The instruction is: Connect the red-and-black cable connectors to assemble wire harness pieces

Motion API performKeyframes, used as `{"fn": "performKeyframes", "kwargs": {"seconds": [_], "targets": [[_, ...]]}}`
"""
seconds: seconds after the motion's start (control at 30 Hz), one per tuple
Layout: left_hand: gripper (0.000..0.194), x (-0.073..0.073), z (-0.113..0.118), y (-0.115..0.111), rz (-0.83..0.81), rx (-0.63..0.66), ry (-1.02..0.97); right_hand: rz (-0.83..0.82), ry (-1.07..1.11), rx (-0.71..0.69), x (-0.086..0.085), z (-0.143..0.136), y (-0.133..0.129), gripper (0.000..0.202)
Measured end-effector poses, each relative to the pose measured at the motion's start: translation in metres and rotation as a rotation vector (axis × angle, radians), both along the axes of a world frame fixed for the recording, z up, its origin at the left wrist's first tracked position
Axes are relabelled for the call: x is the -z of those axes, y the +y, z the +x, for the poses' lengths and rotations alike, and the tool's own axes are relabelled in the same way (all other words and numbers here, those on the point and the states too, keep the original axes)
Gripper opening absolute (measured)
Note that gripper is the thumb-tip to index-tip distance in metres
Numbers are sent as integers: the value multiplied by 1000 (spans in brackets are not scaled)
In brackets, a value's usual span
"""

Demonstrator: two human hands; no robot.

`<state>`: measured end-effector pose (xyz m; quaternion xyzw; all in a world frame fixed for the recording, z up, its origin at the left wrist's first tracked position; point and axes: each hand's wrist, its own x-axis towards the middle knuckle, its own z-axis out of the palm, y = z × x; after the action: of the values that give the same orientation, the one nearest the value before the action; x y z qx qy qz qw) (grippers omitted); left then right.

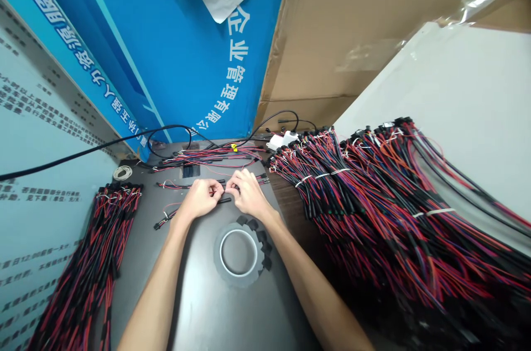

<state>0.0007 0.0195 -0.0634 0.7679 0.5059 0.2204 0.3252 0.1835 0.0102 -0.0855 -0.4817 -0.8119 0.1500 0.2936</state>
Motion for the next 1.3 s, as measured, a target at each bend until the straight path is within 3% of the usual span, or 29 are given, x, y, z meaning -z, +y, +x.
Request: {"fn": "performKeyframes", "kwargs": {"seconds": [0.37, 0.67, 1.3], "targets": [[22, -6, -7, -1, -1, 11, 58, -46, 11, 38, -3, -1, -3, 13], [21, -6, -26, -3, -63, -7, 21, -39, 41, 32, -1, -1, -3, 13], [19, -3, -22, -2, -49, -30, 10, -138, 57, -28, -2, 4, 1, 10]]}}
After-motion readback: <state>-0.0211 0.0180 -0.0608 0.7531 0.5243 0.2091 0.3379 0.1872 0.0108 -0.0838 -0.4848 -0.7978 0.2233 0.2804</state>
